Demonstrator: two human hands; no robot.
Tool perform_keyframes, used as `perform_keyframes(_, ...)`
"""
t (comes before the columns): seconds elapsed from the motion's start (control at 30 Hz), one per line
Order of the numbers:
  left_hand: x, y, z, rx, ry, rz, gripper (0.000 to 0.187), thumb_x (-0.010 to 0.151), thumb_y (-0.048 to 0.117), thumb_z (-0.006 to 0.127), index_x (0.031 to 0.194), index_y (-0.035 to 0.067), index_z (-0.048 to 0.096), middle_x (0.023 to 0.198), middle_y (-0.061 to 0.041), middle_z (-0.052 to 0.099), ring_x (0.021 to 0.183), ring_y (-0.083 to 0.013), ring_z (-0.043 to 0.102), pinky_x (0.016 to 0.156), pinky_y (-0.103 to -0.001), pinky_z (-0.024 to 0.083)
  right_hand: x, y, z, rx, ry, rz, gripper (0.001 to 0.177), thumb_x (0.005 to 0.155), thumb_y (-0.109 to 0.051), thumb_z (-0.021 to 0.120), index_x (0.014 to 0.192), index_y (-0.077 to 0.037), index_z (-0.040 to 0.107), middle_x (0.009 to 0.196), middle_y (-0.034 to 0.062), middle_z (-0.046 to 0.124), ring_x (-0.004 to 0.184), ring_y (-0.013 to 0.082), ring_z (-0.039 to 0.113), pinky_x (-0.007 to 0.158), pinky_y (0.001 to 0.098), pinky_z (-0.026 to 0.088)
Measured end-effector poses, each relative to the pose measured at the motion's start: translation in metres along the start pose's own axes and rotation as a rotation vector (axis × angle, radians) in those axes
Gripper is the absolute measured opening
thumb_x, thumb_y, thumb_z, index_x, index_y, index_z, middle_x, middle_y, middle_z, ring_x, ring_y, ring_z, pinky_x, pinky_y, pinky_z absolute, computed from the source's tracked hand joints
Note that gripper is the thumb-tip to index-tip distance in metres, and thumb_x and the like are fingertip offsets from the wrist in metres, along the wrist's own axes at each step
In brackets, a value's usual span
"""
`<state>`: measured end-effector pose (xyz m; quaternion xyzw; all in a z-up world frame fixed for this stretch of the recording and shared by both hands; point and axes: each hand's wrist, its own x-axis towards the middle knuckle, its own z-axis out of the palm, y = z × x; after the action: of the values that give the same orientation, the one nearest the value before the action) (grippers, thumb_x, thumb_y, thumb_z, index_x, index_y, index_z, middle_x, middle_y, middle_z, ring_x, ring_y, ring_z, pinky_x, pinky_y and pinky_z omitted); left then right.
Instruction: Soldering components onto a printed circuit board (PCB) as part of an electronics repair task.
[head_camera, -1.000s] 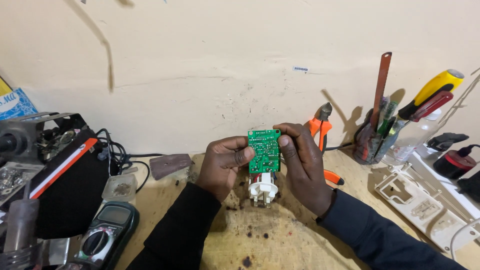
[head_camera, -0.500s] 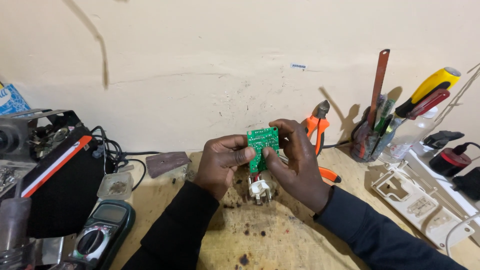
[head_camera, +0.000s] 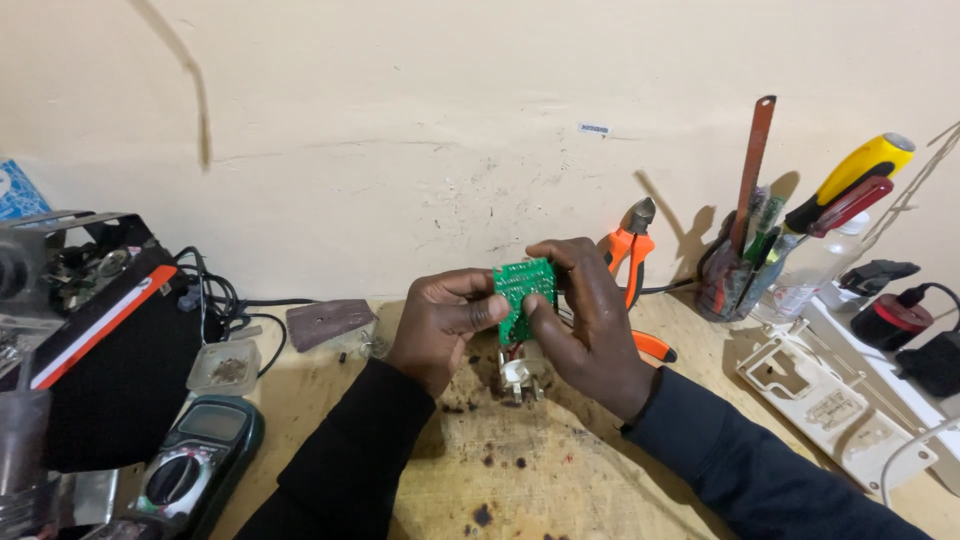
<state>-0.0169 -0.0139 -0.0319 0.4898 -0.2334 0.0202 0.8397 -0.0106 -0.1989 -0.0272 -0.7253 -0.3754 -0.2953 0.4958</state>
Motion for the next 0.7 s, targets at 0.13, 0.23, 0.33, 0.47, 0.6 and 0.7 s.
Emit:
perform_keyframes(0.13,0.01,-0.004,-0.006,-0.025,-0.017,0.041,0.018,0.092,0.001,0.079,0.106,-0.011,0.08,0.093,-0.015,0.074,0.094,-0.0146,0.062,0.086,-0.033,0.06,0.004,-0.013,-0.001,0.019,-0.026,-0.025,0.047,0.107,-0.013,0.058,0.152,-0.002,0.048,0.11,0.009,0.046,0.099,0.0213,0.05,0.09,0.0416,0.051)
perform_keyframes(0.23,0.007,0.0,-0.004,-0.026,-0.015,0.042,0.018,0.093,0.002,0.078,0.105,-0.011,0.079,0.093,-0.014,0.074,0.092,-0.0135,0.062,0.085,-0.031,0.059,0.003,-0.013,-0.001,-0.024,-0.04,-0.049,0.053,0.105,-0.012,0.057,0.155,-0.001,0.047,0.11,0.0092,0.045,0.098,0.0213,0.048,0.089,0.0411,0.049)
perform_keyframes(0.33,0.006,0.0,-0.002,-0.036,-0.026,0.051,0.018,0.094,0.003,0.078,0.106,-0.011,0.079,0.093,-0.013,0.074,0.092,-0.0131,0.062,0.085,-0.031,0.06,0.002,-0.012,-0.003,-0.037,-0.049,-0.056,0.056,0.103,-0.009,0.057,0.157,-0.001,0.045,0.111,0.01,0.045,0.098,0.0219,0.047,0.089,0.0427,0.048)
perform_keyframes(0.47,0.006,0.002,-0.001,-0.05,-0.016,0.042,0.018,0.094,0.005,0.078,0.103,-0.01,0.079,0.09,-0.011,0.073,0.09,-0.0123,0.061,0.084,-0.027,0.056,0.003,-0.014,-0.001,-0.017,-0.045,-0.062,0.058,0.103,-0.009,0.055,0.159,-0.002,0.043,0.113,0.0106,0.046,0.099,0.0225,0.047,0.09,0.0432,0.048)
perform_keyframes(0.6,0.007,0.0,-0.001,-0.083,-0.009,0.028,0.016,0.094,0.004,0.078,0.101,-0.01,0.077,0.089,-0.011,0.072,0.089,-0.0132,0.062,0.083,-0.025,0.055,0.001,-0.012,-0.001,-0.038,-0.046,-0.071,0.06,0.104,-0.009,0.056,0.161,-0.001,0.042,0.113,0.0117,0.046,0.1,0.0236,0.047,0.091,0.044,0.047)
perform_keyframes(0.7,0.015,-0.022,-0.02,-0.079,-0.001,0.006,0.018,0.095,0.008,0.078,0.102,-0.009,0.077,0.089,-0.01,0.071,0.088,-0.012,0.062,0.083,-0.025,0.054,0.0,-0.01,-0.001,-0.068,-0.05,-0.075,0.062,0.105,-0.012,0.056,0.163,0.0,0.039,0.113,0.0136,0.048,0.094,0.0233,0.049,0.084,0.0439,0.047)
